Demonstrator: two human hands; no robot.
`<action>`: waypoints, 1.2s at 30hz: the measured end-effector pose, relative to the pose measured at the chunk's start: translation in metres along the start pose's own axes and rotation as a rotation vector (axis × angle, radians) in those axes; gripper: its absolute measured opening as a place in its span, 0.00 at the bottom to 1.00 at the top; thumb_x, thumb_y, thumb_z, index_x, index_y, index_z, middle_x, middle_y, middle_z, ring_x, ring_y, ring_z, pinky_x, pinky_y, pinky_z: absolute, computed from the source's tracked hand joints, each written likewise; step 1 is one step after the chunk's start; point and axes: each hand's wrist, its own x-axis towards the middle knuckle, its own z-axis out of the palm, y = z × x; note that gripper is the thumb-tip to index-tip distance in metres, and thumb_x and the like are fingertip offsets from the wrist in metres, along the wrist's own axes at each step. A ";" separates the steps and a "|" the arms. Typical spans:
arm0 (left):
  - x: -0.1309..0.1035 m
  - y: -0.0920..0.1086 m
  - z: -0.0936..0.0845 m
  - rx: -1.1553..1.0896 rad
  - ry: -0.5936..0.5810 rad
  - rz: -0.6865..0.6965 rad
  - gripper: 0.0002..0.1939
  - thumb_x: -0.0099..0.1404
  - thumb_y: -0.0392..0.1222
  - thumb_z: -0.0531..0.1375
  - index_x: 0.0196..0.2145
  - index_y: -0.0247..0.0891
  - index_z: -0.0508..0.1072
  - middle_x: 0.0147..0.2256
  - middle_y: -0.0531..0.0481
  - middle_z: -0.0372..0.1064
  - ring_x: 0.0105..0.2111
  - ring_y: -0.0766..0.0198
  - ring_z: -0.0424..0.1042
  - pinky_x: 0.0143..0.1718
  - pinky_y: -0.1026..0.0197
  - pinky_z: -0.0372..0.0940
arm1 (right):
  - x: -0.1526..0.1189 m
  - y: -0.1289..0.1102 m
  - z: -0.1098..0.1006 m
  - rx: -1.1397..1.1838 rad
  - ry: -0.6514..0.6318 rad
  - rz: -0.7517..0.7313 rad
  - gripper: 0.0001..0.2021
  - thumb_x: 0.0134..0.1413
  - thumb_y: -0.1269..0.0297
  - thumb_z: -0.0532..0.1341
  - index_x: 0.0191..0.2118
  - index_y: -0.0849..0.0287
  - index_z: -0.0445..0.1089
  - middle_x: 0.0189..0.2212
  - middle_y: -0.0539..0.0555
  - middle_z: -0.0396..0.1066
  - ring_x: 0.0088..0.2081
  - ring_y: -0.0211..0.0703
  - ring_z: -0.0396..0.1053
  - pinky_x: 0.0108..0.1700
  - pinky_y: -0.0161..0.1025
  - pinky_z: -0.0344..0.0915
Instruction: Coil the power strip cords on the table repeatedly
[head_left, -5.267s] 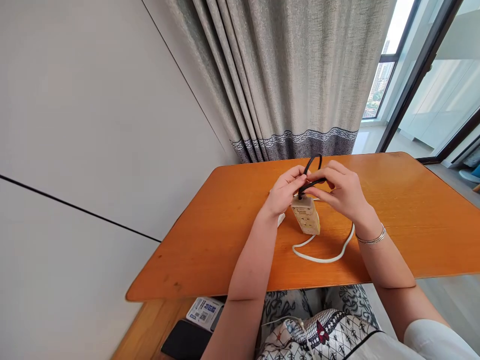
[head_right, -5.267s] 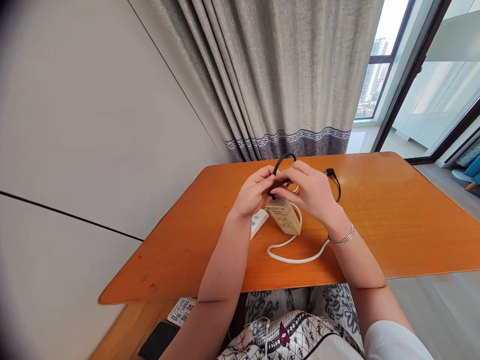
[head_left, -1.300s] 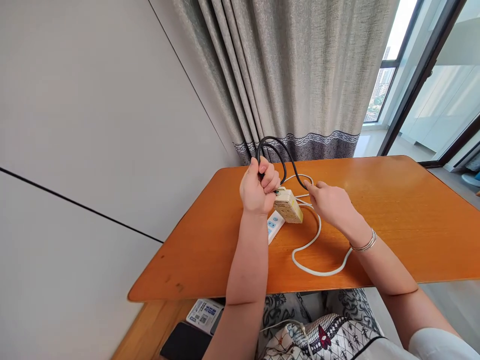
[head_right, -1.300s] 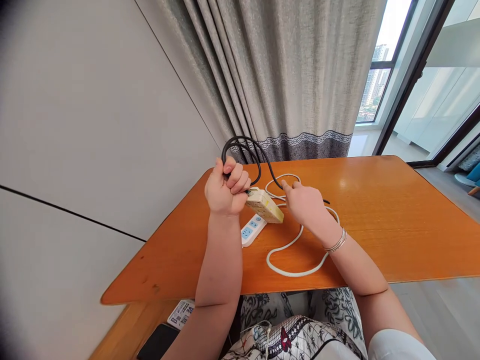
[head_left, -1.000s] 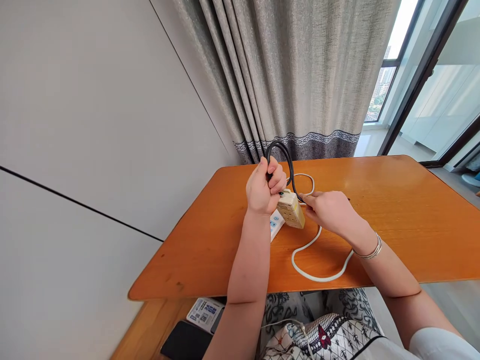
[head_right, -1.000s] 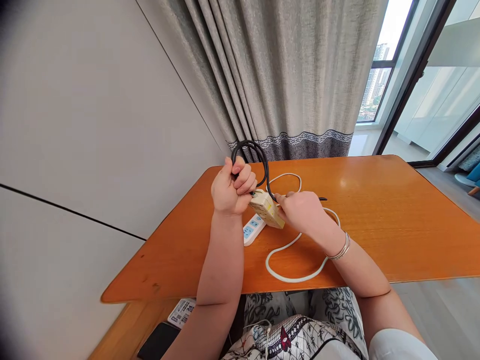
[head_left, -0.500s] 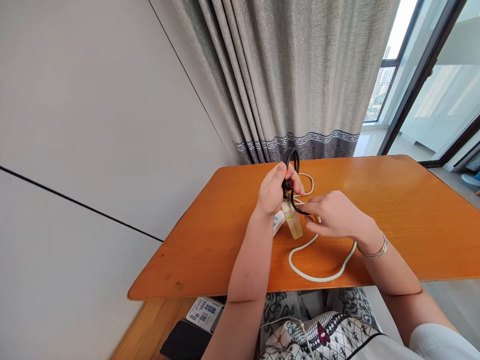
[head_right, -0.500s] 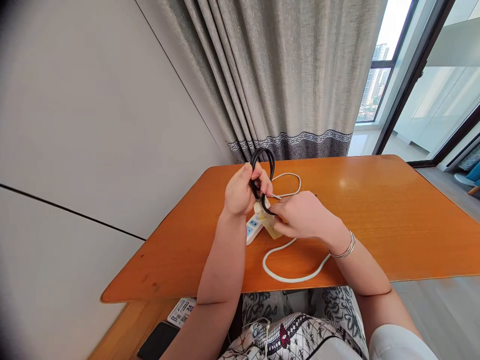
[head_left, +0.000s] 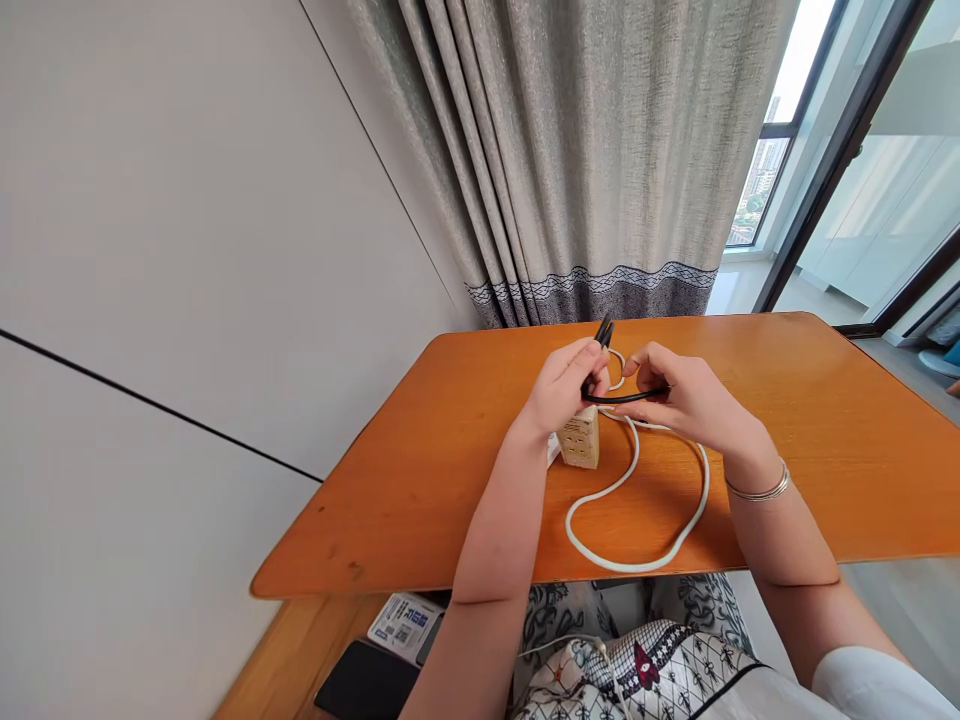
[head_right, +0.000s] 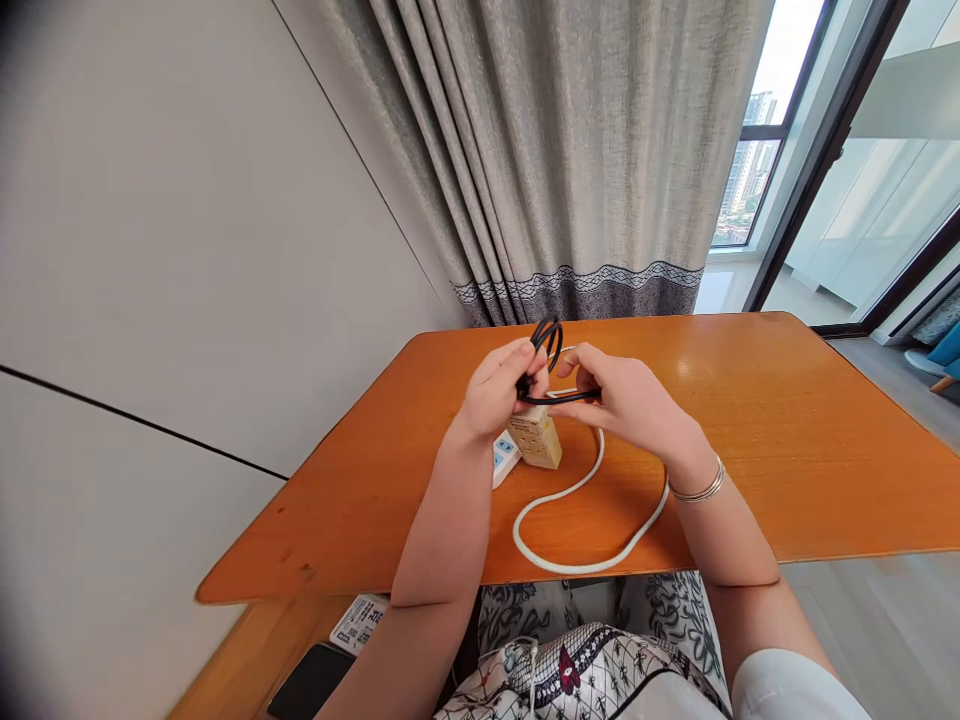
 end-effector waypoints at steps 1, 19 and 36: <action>0.000 0.002 -0.002 -0.020 0.005 -0.003 0.27 0.60 0.65 0.63 0.23 0.39 0.61 0.15 0.56 0.61 0.12 0.74 0.50 0.13 0.69 0.43 | 0.000 0.003 -0.006 0.042 -0.072 0.004 0.16 0.60 0.50 0.65 0.43 0.58 0.68 0.26 0.47 0.68 0.26 0.36 0.62 0.30 0.33 0.59; -0.002 0.013 0.014 -0.588 -0.173 -0.340 0.25 0.77 0.46 0.43 0.21 0.38 0.56 0.10 0.63 0.41 0.09 0.77 0.32 0.11 0.73 0.42 | 0.012 0.032 0.006 -0.196 0.308 -0.227 0.22 0.71 0.63 0.51 0.66 0.54 0.65 0.42 0.57 0.71 0.42 0.43 0.71 0.45 0.40 0.69; -0.001 0.003 0.008 -0.478 -0.313 -0.259 0.24 0.70 0.55 0.58 0.23 0.37 0.60 0.13 0.65 0.40 0.12 0.77 0.37 0.14 0.73 0.45 | 0.009 0.030 -0.013 0.217 0.120 -0.013 0.12 0.66 0.62 0.55 0.41 0.60 0.74 0.24 0.49 0.69 0.26 0.35 0.64 0.31 0.34 0.61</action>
